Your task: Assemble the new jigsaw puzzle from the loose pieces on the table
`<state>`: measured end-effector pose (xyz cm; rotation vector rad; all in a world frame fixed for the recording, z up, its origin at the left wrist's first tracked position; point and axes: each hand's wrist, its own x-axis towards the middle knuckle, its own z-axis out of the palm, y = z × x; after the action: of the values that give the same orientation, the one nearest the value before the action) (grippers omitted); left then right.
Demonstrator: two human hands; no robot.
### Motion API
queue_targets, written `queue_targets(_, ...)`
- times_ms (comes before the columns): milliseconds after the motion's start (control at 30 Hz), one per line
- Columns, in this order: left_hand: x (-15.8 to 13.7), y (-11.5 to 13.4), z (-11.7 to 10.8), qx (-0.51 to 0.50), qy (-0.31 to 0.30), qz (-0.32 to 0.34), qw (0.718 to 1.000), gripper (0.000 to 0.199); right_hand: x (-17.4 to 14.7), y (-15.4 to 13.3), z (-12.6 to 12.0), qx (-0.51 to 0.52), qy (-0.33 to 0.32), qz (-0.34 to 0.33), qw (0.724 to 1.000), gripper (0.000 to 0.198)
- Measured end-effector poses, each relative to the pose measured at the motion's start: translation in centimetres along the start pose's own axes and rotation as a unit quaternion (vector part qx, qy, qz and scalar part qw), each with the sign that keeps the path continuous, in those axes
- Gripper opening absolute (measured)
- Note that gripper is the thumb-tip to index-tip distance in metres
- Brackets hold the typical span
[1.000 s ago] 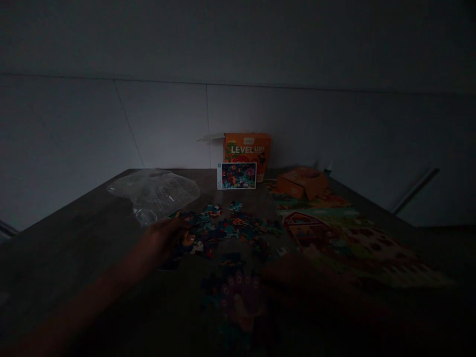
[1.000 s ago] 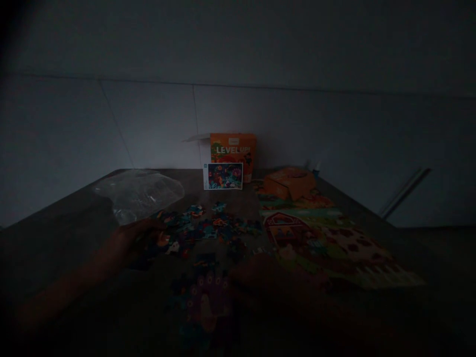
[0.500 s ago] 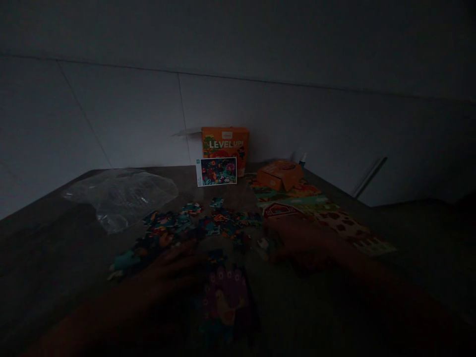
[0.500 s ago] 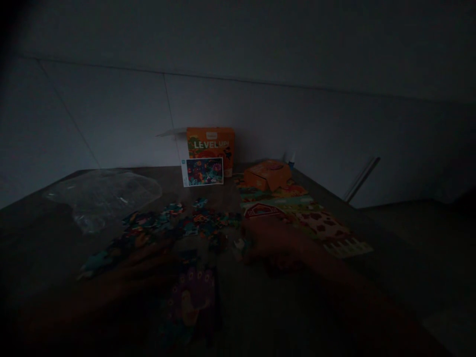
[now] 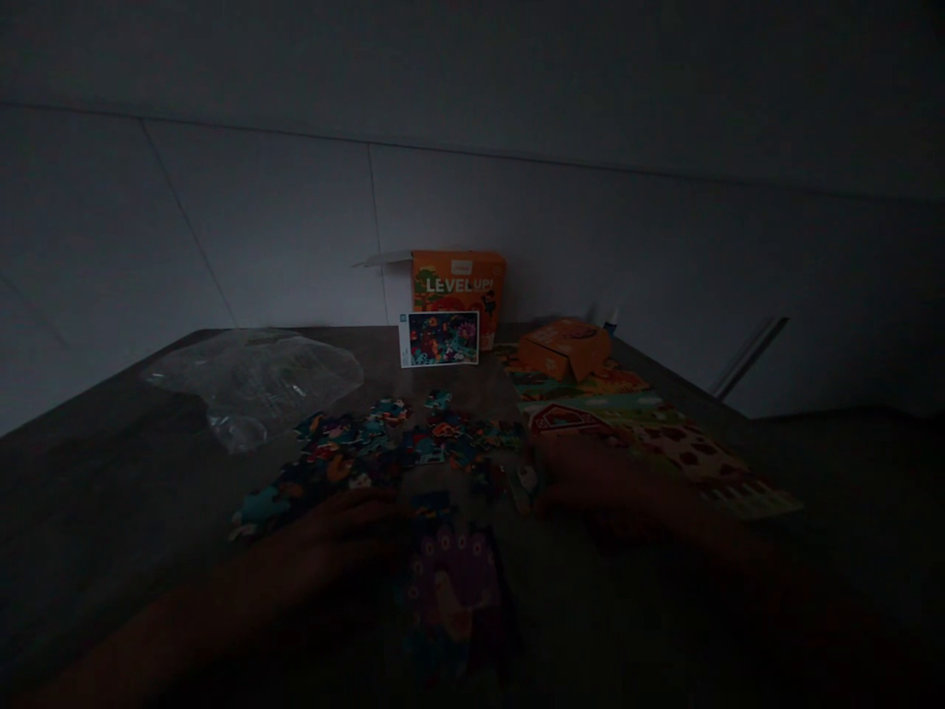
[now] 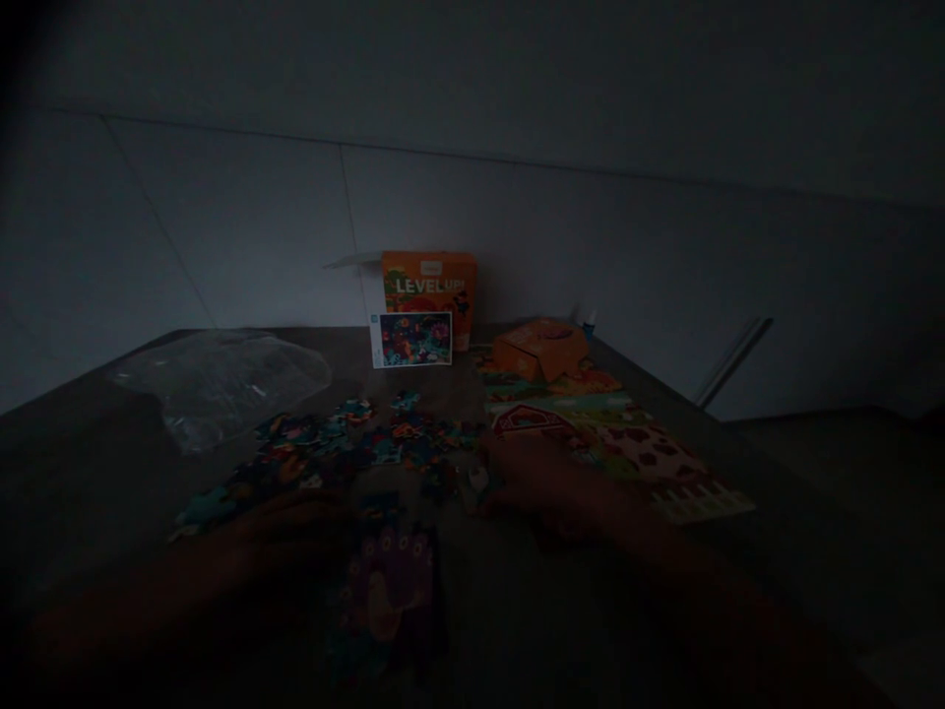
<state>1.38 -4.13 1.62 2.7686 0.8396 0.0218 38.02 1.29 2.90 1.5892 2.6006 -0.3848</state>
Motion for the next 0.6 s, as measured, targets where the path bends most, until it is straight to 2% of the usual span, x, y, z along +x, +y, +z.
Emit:
queue_targets(167,0.4,-0.6,0.1,0.014,0.046,0.054,0.997,0.052,0.6,-0.4,0.7,-0.052,0.032,0.044,0.997,0.043)
queue_targets(233,0.6,-0.5,-0.1,0.011,0.044,0.075,0.996,0.049,0.9,-0.2,1.0,-0.066,0.04,0.06,0.995,0.038)
queue_targets(367,0.6,0.5,-1.1,-0.003,0.037,0.07,0.997,0.047,1.1,-0.5,1.3,-0.081,0.057,0.072,0.993,0.037)
queue_targets(467,0.7,1.1,-1.7,-0.013,0.041,0.073,0.996,0.053,0.9,-1.4,1.5,-0.079,0.074,0.054,0.993,0.044)
queue_targets(600,0.6,1.2,-1.8,-0.016,0.019,0.072,0.997,0.053,0.6,-2.2,1.9,-0.021,0.056,-0.018,0.998,0.046)
